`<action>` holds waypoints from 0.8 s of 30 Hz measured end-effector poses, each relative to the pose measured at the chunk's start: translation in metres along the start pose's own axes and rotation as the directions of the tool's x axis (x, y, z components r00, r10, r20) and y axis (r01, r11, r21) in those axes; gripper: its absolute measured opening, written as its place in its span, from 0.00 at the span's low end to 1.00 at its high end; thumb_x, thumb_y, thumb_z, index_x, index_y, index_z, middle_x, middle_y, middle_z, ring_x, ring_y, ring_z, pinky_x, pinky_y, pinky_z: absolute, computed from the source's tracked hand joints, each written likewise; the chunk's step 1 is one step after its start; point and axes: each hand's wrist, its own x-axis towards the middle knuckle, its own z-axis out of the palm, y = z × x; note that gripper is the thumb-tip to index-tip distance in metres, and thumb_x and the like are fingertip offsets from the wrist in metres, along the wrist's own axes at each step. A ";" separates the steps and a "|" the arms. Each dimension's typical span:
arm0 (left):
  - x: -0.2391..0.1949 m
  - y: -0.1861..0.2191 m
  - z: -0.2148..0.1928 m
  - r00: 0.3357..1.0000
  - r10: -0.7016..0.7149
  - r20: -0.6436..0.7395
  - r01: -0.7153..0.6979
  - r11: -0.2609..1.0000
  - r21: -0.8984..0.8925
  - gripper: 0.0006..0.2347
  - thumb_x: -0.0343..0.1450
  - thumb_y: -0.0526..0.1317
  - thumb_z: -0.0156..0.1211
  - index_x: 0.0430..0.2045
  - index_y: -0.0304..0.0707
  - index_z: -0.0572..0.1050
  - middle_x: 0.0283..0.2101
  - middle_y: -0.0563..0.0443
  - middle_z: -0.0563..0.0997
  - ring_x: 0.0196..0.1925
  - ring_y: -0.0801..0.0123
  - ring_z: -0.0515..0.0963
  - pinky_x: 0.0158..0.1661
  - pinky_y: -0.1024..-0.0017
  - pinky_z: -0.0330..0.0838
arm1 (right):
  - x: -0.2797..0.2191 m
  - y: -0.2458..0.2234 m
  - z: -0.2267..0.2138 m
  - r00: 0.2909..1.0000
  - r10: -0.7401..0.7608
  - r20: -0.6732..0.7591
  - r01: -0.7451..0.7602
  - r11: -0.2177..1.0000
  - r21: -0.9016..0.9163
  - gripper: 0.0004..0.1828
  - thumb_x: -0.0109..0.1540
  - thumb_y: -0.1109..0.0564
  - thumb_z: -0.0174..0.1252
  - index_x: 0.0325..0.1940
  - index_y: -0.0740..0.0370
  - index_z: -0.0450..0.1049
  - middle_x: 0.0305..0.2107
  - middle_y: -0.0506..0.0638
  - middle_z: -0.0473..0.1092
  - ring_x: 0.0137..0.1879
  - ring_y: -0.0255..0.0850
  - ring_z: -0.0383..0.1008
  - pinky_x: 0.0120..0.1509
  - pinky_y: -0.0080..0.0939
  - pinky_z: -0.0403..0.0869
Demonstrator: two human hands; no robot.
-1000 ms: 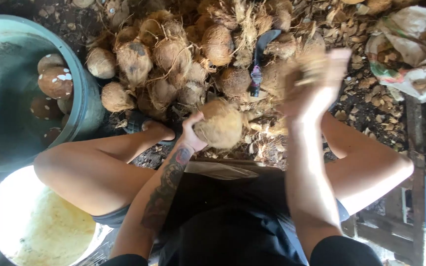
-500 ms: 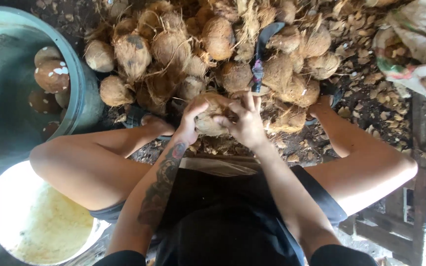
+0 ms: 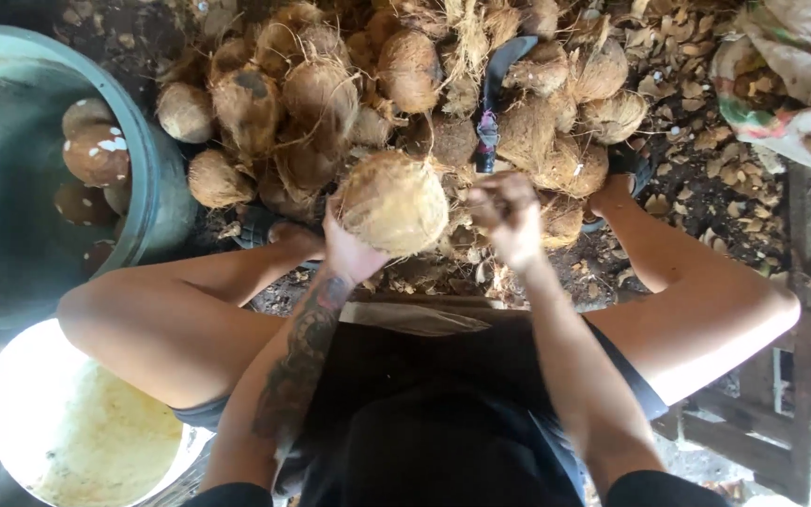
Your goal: The person sits cross-legged on the ground and uses a machete to peel the fibrous husk off coconuts. They hold each coconut with one hand and strike it repeatedly with the machete to remove the outer layer, then place the peeled coconut into a nearby bucket.
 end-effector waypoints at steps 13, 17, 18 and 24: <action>0.058 -0.024 -0.073 0.983 -0.135 0.124 0.104 0.968 0.226 0.32 0.63 0.59 0.71 0.57 0.35 0.77 0.54 0.34 0.83 0.50 0.42 0.83 0.57 0.41 0.75 | -0.036 0.015 0.046 0.822 -0.526 0.219 0.566 0.707 -0.424 0.24 0.63 0.35 0.66 0.57 0.46 0.77 0.52 0.52 0.62 0.62 0.49 0.62 0.68 0.60 0.62; 0.057 -0.029 -0.078 0.992 -0.060 0.107 0.035 0.974 0.224 0.33 0.62 0.56 0.76 0.58 0.37 0.76 0.54 0.32 0.83 0.53 0.40 0.83 0.57 0.42 0.74 | -0.041 0.050 0.058 0.738 -0.657 0.154 0.641 0.611 -0.465 0.15 0.66 0.44 0.66 0.51 0.54 0.79 0.50 0.55 0.67 0.61 0.48 0.70 0.67 0.69 0.62; 0.049 -0.029 -0.071 0.992 -0.061 0.107 0.035 0.973 0.226 0.33 0.62 0.56 0.76 0.58 0.37 0.76 0.54 0.32 0.83 0.53 0.40 0.83 0.57 0.42 0.74 | -0.039 0.049 0.062 0.739 -0.656 0.153 0.640 0.612 -0.465 0.15 0.66 0.44 0.66 0.51 0.54 0.79 0.50 0.55 0.67 0.61 0.48 0.70 0.67 0.69 0.62; 0.027 -0.031 -0.037 0.999 -0.010 0.041 -0.001 0.967 0.256 0.47 0.61 0.61 0.73 0.73 0.37 0.59 0.72 0.26 0.67 0.73 0.32 0.65 0.70 0.30 0.54 | -0.002 0.047 0.067 0.797 -0.604 0.007 0.524 0.686 -0.505 0.08 0.70 0.51 0.60 0.40 0.54 0.72 0.43 0.50 0.66 0.52 0.45 0.68 0.59 0.58 0.65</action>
